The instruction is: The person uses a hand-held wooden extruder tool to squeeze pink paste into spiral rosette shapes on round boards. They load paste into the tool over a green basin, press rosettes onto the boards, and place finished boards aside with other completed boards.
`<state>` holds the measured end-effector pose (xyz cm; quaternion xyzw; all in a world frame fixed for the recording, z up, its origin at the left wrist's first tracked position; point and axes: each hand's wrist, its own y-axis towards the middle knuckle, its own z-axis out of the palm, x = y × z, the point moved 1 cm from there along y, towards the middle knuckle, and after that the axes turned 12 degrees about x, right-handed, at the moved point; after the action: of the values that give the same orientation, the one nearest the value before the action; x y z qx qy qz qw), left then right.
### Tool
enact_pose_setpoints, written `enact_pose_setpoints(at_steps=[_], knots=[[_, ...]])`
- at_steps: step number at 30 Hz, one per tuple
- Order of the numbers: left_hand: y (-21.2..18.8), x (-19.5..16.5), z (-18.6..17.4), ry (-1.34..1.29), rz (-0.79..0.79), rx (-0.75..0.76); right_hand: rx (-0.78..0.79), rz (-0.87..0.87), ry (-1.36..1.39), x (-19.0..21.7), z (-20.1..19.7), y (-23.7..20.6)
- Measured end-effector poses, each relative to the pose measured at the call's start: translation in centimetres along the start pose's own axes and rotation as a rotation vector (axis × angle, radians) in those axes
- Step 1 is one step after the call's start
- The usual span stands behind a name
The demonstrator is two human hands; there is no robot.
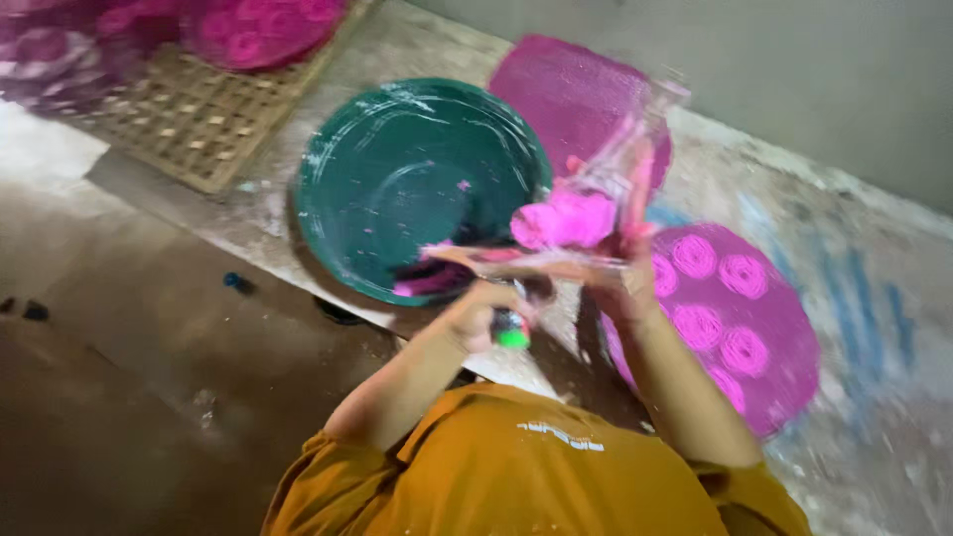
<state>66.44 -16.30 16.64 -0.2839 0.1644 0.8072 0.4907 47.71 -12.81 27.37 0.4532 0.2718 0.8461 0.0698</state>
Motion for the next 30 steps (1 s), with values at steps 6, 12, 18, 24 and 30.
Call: enact_pose_setpoints(at_steps=[6,12,18,24,30], knots=[[5.5,5.3,10.8,0.725,-0.033,0.051,-0.091,-0.019,-0.412,15.4,-1.5,-9.7],[11.1,11.3,17.8,1.166,-0.08,0.367,0.369,-0.16,-1.494,24.5,-3.5,-20.3],[16.1,21.2,24.3,1.052,-0.286,0.575,0.018,0.128,-1.528,27.4,-5.2,-29.9],[26.7,25.4,27.9,1.134,-0.164,0.761,-0.191,0.688,-0.865,36.6,-14.5,-37.1],[40.9,23.9,28.1,0.195,-0.06,1.102,-0.224,0.807,0.102,40.7,-24.4,-41.5]])
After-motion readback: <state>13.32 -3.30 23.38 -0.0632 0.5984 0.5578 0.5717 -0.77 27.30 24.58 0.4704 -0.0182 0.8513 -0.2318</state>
